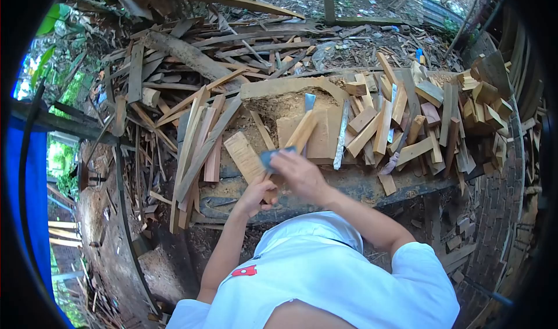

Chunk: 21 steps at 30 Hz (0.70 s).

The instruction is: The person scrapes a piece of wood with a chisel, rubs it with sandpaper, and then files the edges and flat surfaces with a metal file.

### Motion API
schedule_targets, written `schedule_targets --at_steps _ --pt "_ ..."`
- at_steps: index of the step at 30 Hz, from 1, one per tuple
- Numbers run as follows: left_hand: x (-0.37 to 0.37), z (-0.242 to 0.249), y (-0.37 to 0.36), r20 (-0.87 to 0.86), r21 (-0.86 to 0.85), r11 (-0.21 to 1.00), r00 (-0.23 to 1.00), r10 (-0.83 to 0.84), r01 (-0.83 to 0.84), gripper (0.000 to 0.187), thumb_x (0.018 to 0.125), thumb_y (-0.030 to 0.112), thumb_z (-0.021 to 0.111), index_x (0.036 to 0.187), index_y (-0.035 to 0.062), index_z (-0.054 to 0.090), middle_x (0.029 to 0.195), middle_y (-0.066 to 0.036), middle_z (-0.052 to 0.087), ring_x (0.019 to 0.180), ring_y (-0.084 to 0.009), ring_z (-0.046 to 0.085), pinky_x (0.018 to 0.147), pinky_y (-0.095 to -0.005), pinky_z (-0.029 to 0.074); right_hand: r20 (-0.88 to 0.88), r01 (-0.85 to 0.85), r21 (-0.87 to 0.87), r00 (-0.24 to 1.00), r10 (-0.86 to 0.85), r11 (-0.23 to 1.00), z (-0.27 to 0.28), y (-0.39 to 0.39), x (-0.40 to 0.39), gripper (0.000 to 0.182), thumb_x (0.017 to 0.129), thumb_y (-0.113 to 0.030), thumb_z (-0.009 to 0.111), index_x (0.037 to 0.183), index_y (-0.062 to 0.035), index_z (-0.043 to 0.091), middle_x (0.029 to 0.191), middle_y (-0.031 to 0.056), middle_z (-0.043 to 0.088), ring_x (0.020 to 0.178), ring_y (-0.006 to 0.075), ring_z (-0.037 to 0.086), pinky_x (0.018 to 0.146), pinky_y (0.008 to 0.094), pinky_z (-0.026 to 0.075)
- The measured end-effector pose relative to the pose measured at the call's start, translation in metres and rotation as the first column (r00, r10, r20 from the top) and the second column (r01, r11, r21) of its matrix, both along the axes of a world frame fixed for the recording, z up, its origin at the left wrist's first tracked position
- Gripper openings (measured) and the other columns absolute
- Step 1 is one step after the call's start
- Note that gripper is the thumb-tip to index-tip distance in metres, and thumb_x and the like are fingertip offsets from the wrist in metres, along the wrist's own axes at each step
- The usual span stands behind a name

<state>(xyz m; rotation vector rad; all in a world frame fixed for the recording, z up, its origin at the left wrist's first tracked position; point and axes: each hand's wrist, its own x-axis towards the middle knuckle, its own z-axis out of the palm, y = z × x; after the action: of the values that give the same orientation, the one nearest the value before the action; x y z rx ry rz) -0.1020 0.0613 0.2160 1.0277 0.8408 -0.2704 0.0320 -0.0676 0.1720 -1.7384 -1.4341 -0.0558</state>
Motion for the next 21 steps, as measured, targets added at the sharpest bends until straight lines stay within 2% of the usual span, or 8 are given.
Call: schedule_targets --at_steps 2,5,7,11,13,17,18,21 --pt "-0.002 -0.001 -0.006 -0.006 0.108 0.990 0.996 -0.087 0.087 0.049 0.092 0.010 0.050 0.139 0.0122 0.039 0.096 -0.006 0.053 0.057 -0.0114 0.052 0.036 -0.0200 0.033 -0.061 0.110 -0.016 0.992 -0.111 0.994 -0.022 0.008 0.038 0.026 0.082 -0.005 0.056 0.109 -0.0030 0.058 0.112 0.0162 0.063 0.106 0.0371 0.060 0.092 0.0443 0.050" --pt "0.001 0.003 -0.011 -0.030 0.114 0.992 0.998 -0.058 0.061 0.044 0.095 0.016 0.054 0.137 0.0122 0.042 0.094 -0.005 0.055 0.056 -0.0097 0.052 0.036 -0.0193 0.033 0.085 0.270 0.043 0.958 -0.272 0.962 -0.061 0.025 0.061 0.028 0.082 -0.004 0.056 0.109 -0.0005 0.058 0.110 0.0180 0.064 0.106 0.0364 0.061 0.092 0.0452 0.049" --pt "0.004 0.004 -0.009 -0.043 0.157 0.985 0.997 -0.067 0.073 0.041 0.095 0.018 0.055 0.134 0.0108 0.044 0.091 -0.004 0.055 0.055 -0.0091 0.052 0.037 -0.0193 0.034 -0.051 0.072 0.036 0.996 -0.070 0.997 -0.015 0.014 0.023 0.027 0.083 -0.004 0.056 0.110 0.0005 0.058 0.110 0.0201 0.064 0.108 0.0359 0.061 0.094 0.0458 0.049" --pt "-0.003 -0.013 -0.008 -0.089 0.356 0.913 0.980 -0.179 0.199 0.032 0.096 0.020 0.055 0.124 0.0057 0.051 0.078 -0.002 0.057 0.052 -0.0084 0.054 0.037 -0.0221 0.037 0.059 -0.085 0.101 0.995 0.080 0.991 -0.012 0.007 0.008 0.026 0.080 -0.002 0.057 0.106 -0.0026 0.059 0.103 0.0164 0.065 0.101 0.0322 0.063 0.088 0.0406 0.052" --pt "-0.005 -0.014 -0.011 -0.130 0.381 0.892 0.969 -0.208 0.243 0.035 0.095 0.021 0.056 0.126 0.0045 0.050 0.077 -0.003 0.058 0.052 -0.0095 0.056 0.038 -0.0237 0.041 0.028 0.080 0.090 0.996 -0.082 0.993 -0.042 0.018 0.052 0.021 0.082 -0.002 0.055 0.102 -0.0031 0.057 0.094 0.0145 0.062 0.091 0.0332 0.061 0.078 0.0420 0.052" --pt "0.002 0.000 -0.016 -0.191 0.509 0.802 0.950 -0.248 0.311 0.042 0.095 0.022 0.057 0.131 0.0030 0.048 0.079 -0.003 0.057 0.052 -0.0095 0.055 0.039 -0.0237 0.042 -0.012 0.272 -0.100 0.962 -0.274 0.957 -0.065 0.029 0.069 0.023 0.083 -0.001 0.051 0.105 -0.0012 0.057 0.097 0.0168 0.062 0.094 0.0352 0.060 0.082 0.0429 0.051" --pt "0.006 0.003 -0.014 -0.206 0.481 0.824 0.952 -0.226 0.299 0.043 0.095 0.023 0.057 0.133 0.0033 0.047 0.077 -0.001 0.054 0.051 -0.0083 0.053 0.038 -0.0222 0.040 -0.039 0.225 0.079 0.974 -0.222 0.971 -0.049 0.025 0.048 0.021 0.084 -0.002 0.051 0.103 -0.0005 0.058 0.095 0.0173 0.062 0.093 0.0361 0.061 0.083 0.0453 0.050" --pt "0.005 0.000 -0.012 -0.218 0.538 0.773 0.941 -0.259 0.338 0.046 0.095 0.022 0.057 0.134 0.0023 0.045 0.084 -0.006 0.063 0.052 -0.0118 0.057 0.040 -0.0266 0.045 0.092 -0.064 0.137 0.994 0.051 0.988 -0.020 0.006 0.011 0.025 0.082 -0.001 0.055 0.107 0.0000 0.059 0.102 0.0171 0.064 0.098 0.0346 0.062 0.087 0.0432 0.051"
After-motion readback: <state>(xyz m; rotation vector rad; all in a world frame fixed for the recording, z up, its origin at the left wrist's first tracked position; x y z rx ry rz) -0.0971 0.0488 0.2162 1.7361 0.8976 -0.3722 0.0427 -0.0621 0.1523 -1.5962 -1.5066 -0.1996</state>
